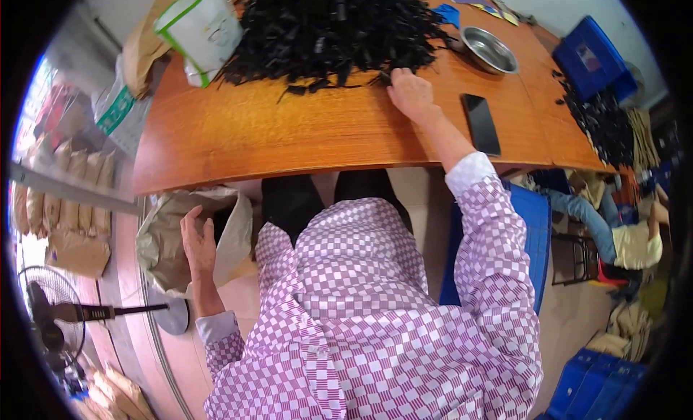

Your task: Manual assembly of small black plastic components at a factory workbench.

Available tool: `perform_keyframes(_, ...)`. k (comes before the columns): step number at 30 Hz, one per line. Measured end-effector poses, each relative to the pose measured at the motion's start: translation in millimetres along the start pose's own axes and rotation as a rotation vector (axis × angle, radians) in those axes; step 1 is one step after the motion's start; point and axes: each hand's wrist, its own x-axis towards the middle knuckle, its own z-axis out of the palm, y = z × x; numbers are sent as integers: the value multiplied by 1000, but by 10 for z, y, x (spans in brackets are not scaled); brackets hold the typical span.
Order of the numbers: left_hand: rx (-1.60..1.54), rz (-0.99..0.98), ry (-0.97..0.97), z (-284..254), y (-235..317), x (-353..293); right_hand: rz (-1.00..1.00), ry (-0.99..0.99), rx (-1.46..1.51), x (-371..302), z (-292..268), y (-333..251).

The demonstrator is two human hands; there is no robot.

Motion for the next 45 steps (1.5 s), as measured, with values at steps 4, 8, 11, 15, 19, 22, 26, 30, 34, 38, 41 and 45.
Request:
perform_keyframes(4, -15, 70, -67, 121, 108, 79, 47, 101, 193, 9, 95, 7)
perform_keyframes(8, -397, -12, -241, 196, 677, 49, 1, 185, 488, -72, -74, -179)
perform_keyframes(11, -830, -305, -460, 202, 1407, 131, -250, 147, 838, -326, -363, -453)
perform_keyframes(15, -1250, -196, -768, 425, 1600, 206, -499, -43, 892, -907, -919, -911)
perform_keyframes(19, -1580, -388, -1004, 602, 1603, 238, -755, -44, 875, -1167, -1068, -1103)
perform_keyframes(22, -1691, -454, -1031, 701, 1473, 106, -846, -60, 853, -1230, -1024, -1120)
perform_keyframes(26, -1883, -527, -1060, 741, 1436, -80, -901, -61, 888, -1297, -958, -1140)
perform_keyframes(30, -1990, -557, -1099, 733, 1399, -167, -920, -61, 946, -1380, -922, -1182)
perform_keyframes(34, -1947, -635, -1042, 693, 1531, -202, -897, -37, 912, -1414, -943, -1190)
perform_keyframes(38, -1664, -501, -898, 639, 1517, -161, -717, -15, 916, -1465, -975, -1223)
perform_keyframes(41, -1435, -357, -747, 650, 1518, -201, -496, -103, 1056, -1615, -957, -1292)
perform_keyframes(45, -1194, -169, -533, 716, 1544, -235, -109, -548, 1360, -1804, -924, -1489)
